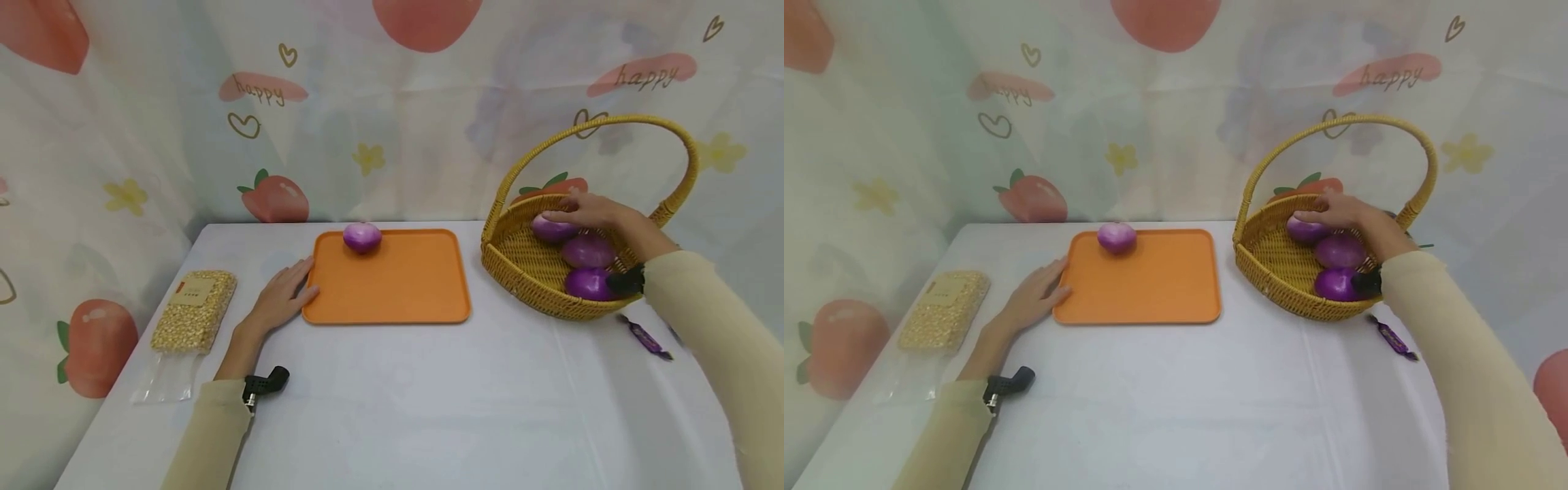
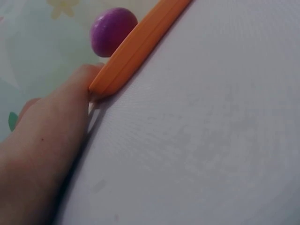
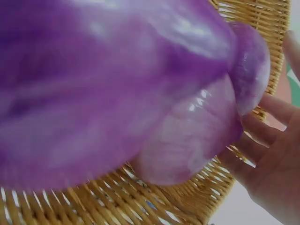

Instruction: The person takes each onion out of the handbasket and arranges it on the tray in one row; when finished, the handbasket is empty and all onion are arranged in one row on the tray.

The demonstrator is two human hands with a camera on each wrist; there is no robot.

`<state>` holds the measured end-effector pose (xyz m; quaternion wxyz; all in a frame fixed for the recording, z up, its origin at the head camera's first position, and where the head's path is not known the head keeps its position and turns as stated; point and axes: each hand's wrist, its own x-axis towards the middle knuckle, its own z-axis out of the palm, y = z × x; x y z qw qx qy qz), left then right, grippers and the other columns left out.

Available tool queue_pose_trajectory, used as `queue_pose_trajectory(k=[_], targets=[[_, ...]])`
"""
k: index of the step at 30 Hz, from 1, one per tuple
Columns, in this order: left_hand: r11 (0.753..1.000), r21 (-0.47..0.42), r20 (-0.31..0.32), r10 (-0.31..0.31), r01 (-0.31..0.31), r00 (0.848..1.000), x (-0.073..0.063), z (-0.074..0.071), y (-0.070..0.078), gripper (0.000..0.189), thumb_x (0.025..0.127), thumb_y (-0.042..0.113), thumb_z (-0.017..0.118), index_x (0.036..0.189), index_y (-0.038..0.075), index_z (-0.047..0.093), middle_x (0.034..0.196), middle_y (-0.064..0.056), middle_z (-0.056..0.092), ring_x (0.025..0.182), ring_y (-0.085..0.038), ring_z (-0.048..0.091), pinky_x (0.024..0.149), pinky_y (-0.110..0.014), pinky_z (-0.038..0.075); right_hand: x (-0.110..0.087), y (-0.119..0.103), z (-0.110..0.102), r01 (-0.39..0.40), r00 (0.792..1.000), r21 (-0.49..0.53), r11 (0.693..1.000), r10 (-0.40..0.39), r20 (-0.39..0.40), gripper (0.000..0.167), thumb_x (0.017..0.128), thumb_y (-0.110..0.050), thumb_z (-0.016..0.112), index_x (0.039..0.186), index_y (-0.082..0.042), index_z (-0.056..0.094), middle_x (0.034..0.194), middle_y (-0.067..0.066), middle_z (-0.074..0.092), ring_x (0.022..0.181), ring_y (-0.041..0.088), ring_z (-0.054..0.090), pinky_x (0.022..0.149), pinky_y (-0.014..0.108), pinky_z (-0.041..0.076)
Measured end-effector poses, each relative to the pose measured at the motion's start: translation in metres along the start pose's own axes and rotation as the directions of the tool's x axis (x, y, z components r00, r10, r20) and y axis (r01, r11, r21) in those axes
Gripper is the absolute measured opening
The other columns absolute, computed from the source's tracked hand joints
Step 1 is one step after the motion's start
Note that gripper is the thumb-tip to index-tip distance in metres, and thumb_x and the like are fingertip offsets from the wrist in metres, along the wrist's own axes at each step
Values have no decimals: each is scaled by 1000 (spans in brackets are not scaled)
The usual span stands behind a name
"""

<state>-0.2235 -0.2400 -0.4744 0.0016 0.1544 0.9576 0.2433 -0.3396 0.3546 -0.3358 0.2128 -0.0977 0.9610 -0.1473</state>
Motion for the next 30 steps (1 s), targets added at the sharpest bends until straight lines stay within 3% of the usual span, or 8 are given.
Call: queue_pose_trajectory(k=[3,6,10,17,25,27,30], targets=[[1000,-2,6,-2,2,1000,-1,1,-1,70,98,47,49,155,15,24,161,-5,28,150,-27,25,124,-47,15,1,0,5,6,1000,23,1000,-6,-5,84,94,-61,46,139,9,38,155,38,-1,136,58,22,106,73,27],[1000,3,10,-7,7,1000,-1,0,-1,71,98,48,49,155,15,24,161,-5,28,150,-27,24,124,-47,15,2,0,12,13,1000,46,999,-11,-24,79,93,-60,47,134,7,43,149,35,28,127,51,40,99,67,39],[1000,0,4,-10,10,1000,-2,-1,-1,71,98,48,50,155,16,24,161,-5,28,150,-27,24,124,-47,15,2,0,19,19,998,73,997,-15,-53,73,93,-61,47,129,3,46,122,24,52,108,37,53,89,54,47],[1000,5,8,-16,16,1000,-2,0,-3,71,97,49,49,155,16,24,161,-5,28,150,-26,24,124,-47,14,5,-3,26,40,998,101,994,-34,-55,71,94,-59,46,129,2,45,121,22,53,105,32,52,88,45,44],[1000,26,-12,12,-12,1000,-3,-1,-3,70,97,46,51,155,14,26,160,-6,30,149,-27,25,124,-47,15,5,-5,30,-24,1000,249,968,23,10,69,93,-62,47,137,-9,43,132,16,47,111,27,47,84,28,42],[999,29,-15,14,-14,1000,-3,-2,-3,70,97,46,51,154,14,26,160,-7,30,149,-27,26,124,-48,16,4,-6,30,-48,999,275,960,44,22,72,92,-64,47,139,-10,40,136,15,43,113,27,45,86,30,44],[999,32,-18,15,-15,1000,-3,-2,-2,70,97,46,51,154,13,26,160,-8,30,149,-28,26,123,-49,16,5,-7,30,-36,999,222,974,40,-14,76,92,-64,47,140,-6,40,139,21,42,116,32,45,93,42,44]])
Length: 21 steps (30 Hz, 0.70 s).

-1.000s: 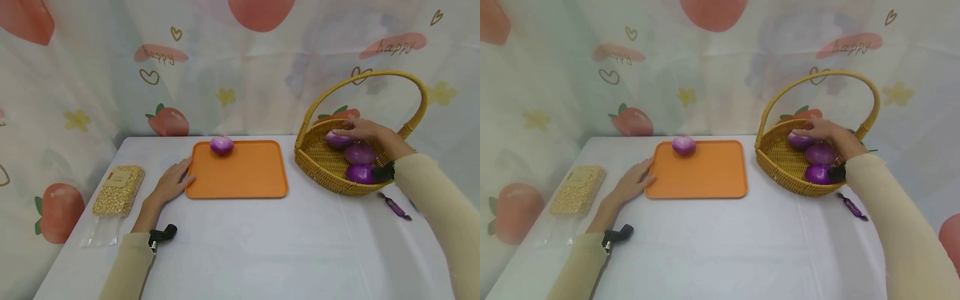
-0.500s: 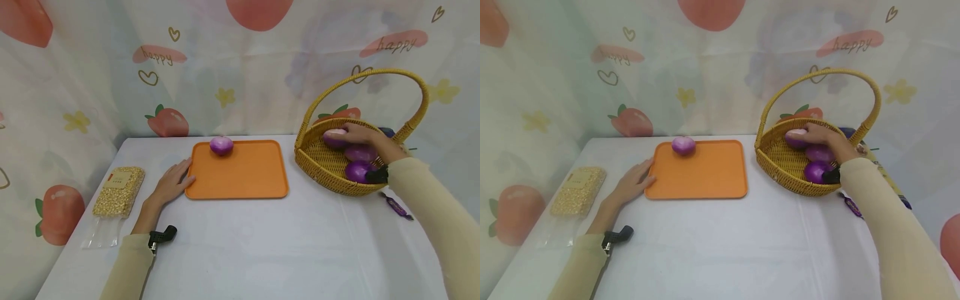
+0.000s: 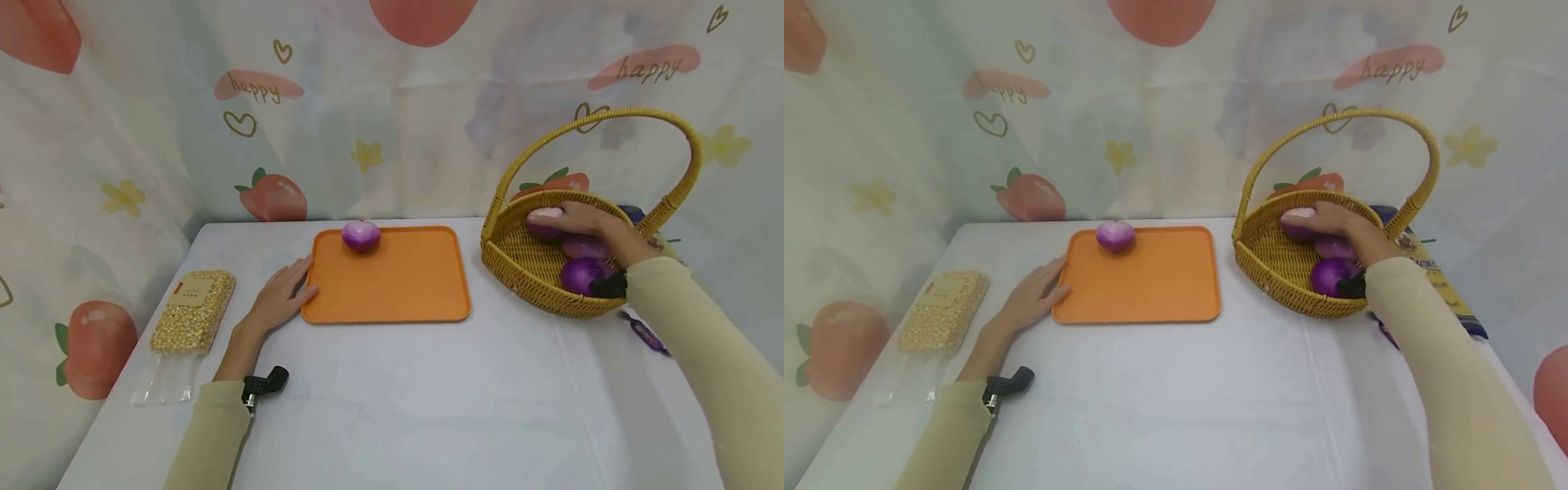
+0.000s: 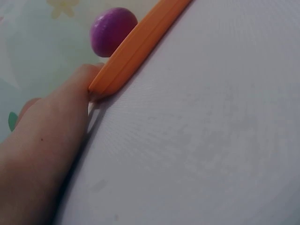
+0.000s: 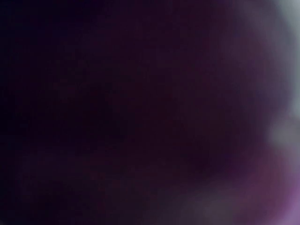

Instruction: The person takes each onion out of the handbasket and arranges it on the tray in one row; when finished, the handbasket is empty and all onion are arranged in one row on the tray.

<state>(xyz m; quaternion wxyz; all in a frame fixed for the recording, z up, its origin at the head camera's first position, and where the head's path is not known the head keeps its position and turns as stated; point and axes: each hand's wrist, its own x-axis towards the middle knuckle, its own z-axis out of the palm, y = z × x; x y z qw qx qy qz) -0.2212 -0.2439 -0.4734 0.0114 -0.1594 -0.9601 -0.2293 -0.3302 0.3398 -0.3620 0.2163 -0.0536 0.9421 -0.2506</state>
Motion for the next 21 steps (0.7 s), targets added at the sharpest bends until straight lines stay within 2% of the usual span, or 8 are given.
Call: queue_pose_trajectory(k=[4,11,15,17,19,21], targets=[[1000,-9,4,-8,8,1000,0,0,0,70,97,46,51,154,14,26,160,-7,30,149,-28,25,124,-48,15,1,0,-1,14,998,-93,996,-20,-60,82,91,-65,48,138,2,42,138,32,43,117,40,46,101,58,37],[1000,-8,20,-17,18,1000,1,1,-1,71,97,47,50,155,15,25,161,-5,28,150,-27,24,124,-48,14,0,-3,-5,1,993,-119,993,-14,-114,86,89,-67,46,137,5,44,138,36,44,124,49,44,107,65,32],[1000,-7,9,-12,12,1000,1,-1,1,71,97,47,51,155,14,25,160,-7,29,150,-28,24,124,-49,15,-3,-6,-11,-10,992,-98,995,-2,-125,97,90,-69,43,148,7,25,143,39,35,129,54,37,108,67,28],[1000,-10,4,-6,6,1000,1,-1,1,71,97,46,51,154,13,26,160,-8,29,149,-29,25,123,-50,15,-5,-9,-13,-12,989,-62,998,3,-150,97,89,-70,42,148,6,22,142,38,34,128,53,37,107,66,30],[1000,-12,1,-2,2,1000,0,-1,1,71,97,46,52,154,13,26,160,-8,30,149,-29,25,123,-50,16,-7,-12,-14,4,983,-22,1000,-8,-186,93,89,-69,43,146,3,27,140,34,38,127,49,40,105,64,32],[1000,-11,1,2,-2,1000,0,-1,1,71,97,46,51,154,13,26,160,-8,30,149,-29,25,123,-50,16,-9,-15,-13,35,973,17,999,-30,-227,84,89,-68,46,141,-2,40,137,28,46,124,42,45,103,59,36]])
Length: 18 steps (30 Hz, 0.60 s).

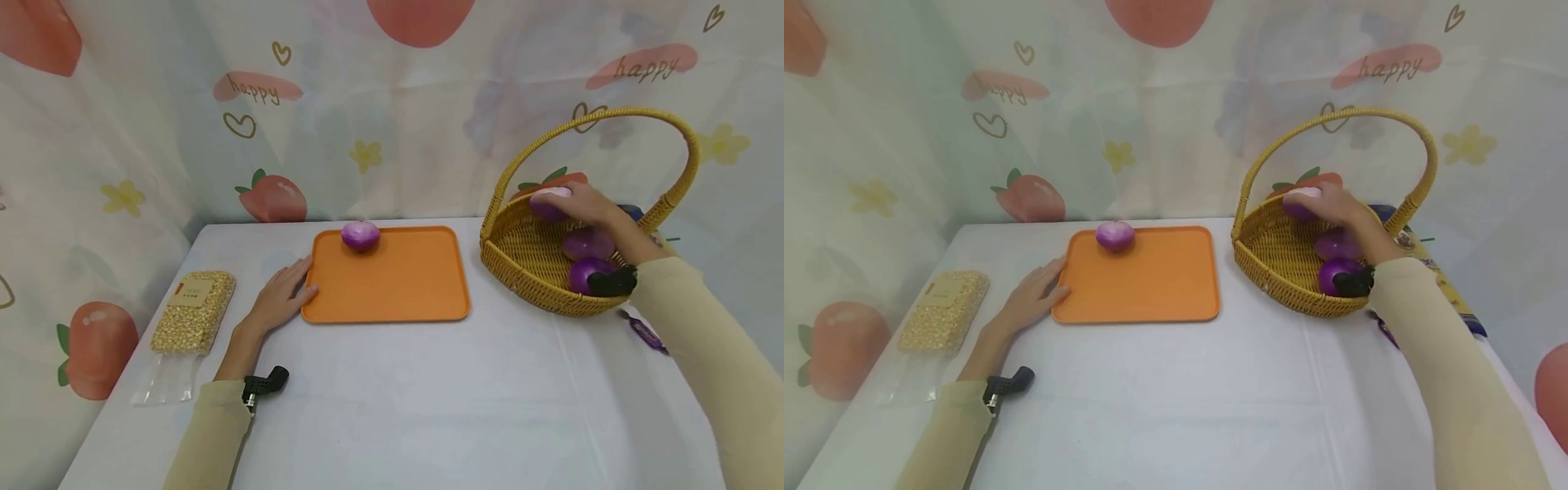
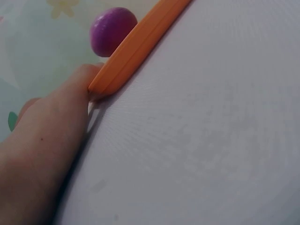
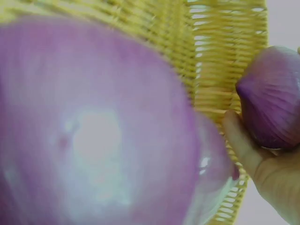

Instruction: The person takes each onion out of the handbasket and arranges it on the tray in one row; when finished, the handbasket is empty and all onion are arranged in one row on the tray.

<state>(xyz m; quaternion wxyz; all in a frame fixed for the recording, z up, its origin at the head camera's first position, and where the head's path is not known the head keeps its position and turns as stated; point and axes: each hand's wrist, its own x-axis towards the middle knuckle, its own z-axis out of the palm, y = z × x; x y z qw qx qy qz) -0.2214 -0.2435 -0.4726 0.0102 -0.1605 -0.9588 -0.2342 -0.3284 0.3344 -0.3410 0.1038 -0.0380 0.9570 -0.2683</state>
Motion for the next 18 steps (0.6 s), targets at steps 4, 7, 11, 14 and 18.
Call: queue_pose_trajectory(k=[4,7,11,14,18], targets=[[1000,4,5,-3,3,1000,1,1,-1,72,97,48,50,154,13,26,160,-8,30,149,-29,25,123,-50,16,-2,-9,1,47,996,29,998,-44,-76,75,89,-65,51,135,-5,51,132,22,52,117,35,50,96,50,40],[1000,-2,4,-6,6,1000,2,1,-1,71,97,48,50,154,13,26,160,-8,30,149,-29,25,123,-50,16,-4,-17,2,54,991,32,998,-50,-125,79,90,-63,51,139,-2,44,133,26,49,113,38,49,88,51,42],[1000,-6,6,-9,9,1000,3,0,-1,71,97,48,51,154,14,26,160,-7,29,150,-28,25,124,-49,15,-8,-25,2,56,985,52,997,-47,-166,81,92,-58,50,147,-1,32,138,31,43,115,43,46,86,56,43],[1000,-1,6,-8,8,1000,4,0,-2,71,97,48,51,155,15,25,161,-6,29,150,-27,25,124,-48,15,-11,-30,3,66,981,67,996,-52,-188,80,93,-55,51,149,-3,30,140,31,42,117,44,46,88,58,43],[1000,-7,1,-5,5,1000,4,0,0,71,97,46,51,155,14,26,160,-7,29,150,-27,25,124,-48,16,-15,-34,3,79,973,88,993,-58,-224,77,92,-54,53,149,-6,32,142,29,42,117,42,45,89,57,42]])
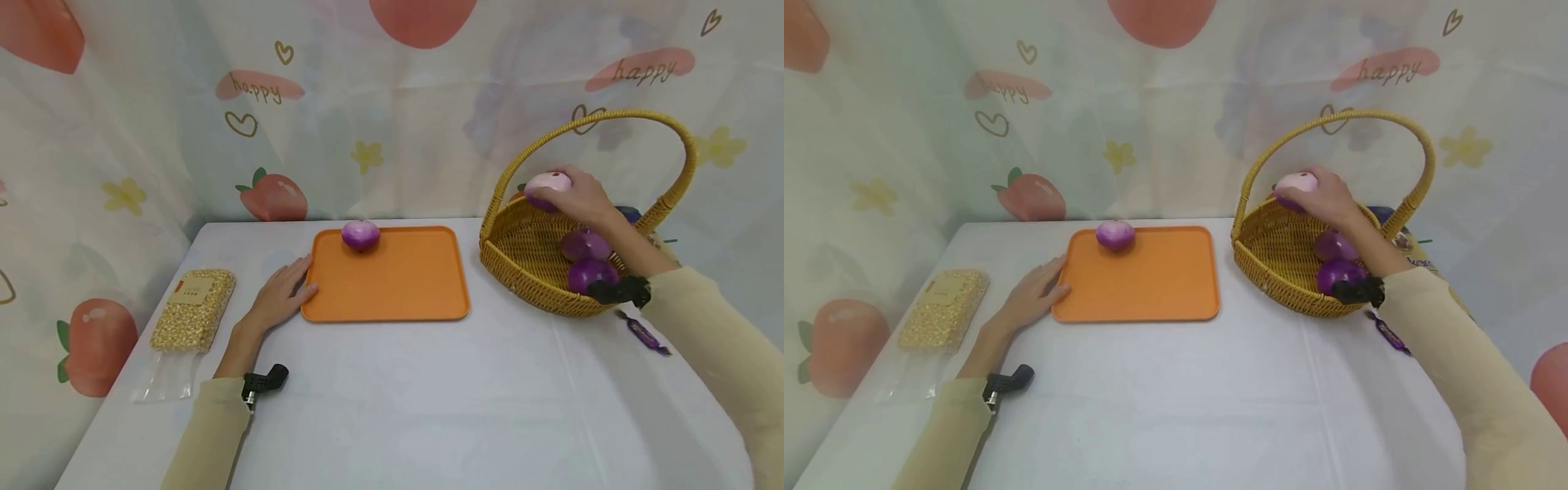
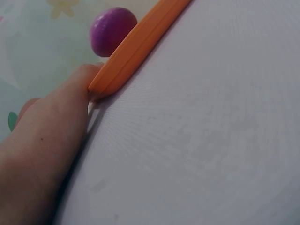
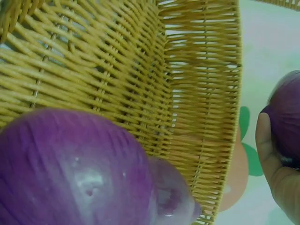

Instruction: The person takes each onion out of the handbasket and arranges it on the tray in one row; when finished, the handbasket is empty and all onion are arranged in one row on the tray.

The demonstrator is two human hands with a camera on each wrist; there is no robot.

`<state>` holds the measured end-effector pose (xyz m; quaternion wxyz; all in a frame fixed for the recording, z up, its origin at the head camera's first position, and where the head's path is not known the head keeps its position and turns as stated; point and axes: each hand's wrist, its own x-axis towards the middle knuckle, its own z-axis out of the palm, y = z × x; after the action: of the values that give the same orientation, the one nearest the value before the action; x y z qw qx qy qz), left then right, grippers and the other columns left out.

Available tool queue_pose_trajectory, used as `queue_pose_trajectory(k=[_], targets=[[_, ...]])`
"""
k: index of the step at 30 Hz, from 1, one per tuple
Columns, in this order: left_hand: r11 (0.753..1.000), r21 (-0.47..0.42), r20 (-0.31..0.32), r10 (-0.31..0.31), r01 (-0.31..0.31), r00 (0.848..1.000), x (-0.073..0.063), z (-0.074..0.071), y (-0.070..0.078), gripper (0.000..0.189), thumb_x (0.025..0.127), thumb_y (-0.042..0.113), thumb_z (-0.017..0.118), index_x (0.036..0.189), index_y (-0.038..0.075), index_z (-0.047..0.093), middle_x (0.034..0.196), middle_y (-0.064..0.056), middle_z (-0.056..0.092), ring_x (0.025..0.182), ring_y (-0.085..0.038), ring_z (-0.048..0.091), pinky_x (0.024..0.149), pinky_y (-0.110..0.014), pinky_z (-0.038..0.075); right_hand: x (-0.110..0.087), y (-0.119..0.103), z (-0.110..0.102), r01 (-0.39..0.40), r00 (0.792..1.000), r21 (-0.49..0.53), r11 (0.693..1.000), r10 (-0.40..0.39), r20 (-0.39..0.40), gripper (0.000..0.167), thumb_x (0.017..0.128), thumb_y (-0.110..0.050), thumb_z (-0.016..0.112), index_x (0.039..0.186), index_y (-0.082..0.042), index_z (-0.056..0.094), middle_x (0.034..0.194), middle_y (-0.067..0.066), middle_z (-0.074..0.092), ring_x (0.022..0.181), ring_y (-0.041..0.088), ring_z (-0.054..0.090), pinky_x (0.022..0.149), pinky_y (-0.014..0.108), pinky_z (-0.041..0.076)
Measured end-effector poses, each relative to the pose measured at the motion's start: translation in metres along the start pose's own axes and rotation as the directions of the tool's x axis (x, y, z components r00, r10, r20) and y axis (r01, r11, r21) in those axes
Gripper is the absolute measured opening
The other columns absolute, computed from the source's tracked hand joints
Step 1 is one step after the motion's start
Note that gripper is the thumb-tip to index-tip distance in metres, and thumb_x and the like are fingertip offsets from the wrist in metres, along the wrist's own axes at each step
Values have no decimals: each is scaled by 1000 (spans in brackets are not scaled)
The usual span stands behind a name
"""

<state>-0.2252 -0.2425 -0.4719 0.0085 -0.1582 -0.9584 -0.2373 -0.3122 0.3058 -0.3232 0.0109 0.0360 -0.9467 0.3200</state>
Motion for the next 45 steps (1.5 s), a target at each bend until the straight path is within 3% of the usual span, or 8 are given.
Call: queue_pose_trajectory(k=[7,12,22,30,35,45], targets=[[1000,-7,8,-8,9,1000,0,3,2,71,97,46,52,154,13,26,160,-7,30,149,-28,25,124,-47,15,-20,-5,-2,-2,1000,83,997,4,-27,70,92,-50,56,147,-12,37,144,25,41,118,38,44,87,48,41],[1000,1,11,-6,6,1000,1,3,0,71,97,47,51,155,14,26,160,-6,29,150,-27,24,124,-47,15,-36,-12,-3,11,1000,82,997,-9,-26,64,92,-49,57,144,-14,40,139,22,46,113,34,47,84,43,43],[1000,4,-2,18,-18,1000,0,1,-2,71,97,47,51,154,12,26,160,-9,30,149,-29,26,123,-49,16,-64,-20,-4,48,998,65,997,-45,-41,56,94,-40,57,141,-13,43,137,22,47,111,38,47,83,53,44],[1000,1,0,10,-10,1000,-2,2,-1,70,97,45,51,154,12,26,160,-9,30,149,-29,25,123,-49,16,-90,-25,3,39,998,90,995,-35,-49,62,92,-41,61,143,-12,41,141,27,43,114,44,45,89,66,45],[1000,4,10,2,-2,1000,-3,1,-3,70,98,45,51,155,13,25,161,-7,28,150,-27,24,124,-48,15,-104,-30,9,16,999,116,993,-12,-35,59,93,-40,61,142,-15,41,141,27,42,115,44,44,91,67,44],[1000,10,19,-6,5,1000,-3,0,-4,71,98,46,50,155,14,24,161,-6,27,150,-27,23,124,-48,14,-121,-49,16,59,998,163,985,-55,-25,56,93,-30,63,142,-13,42,141,24,43,118,44,44,93,68,44]])
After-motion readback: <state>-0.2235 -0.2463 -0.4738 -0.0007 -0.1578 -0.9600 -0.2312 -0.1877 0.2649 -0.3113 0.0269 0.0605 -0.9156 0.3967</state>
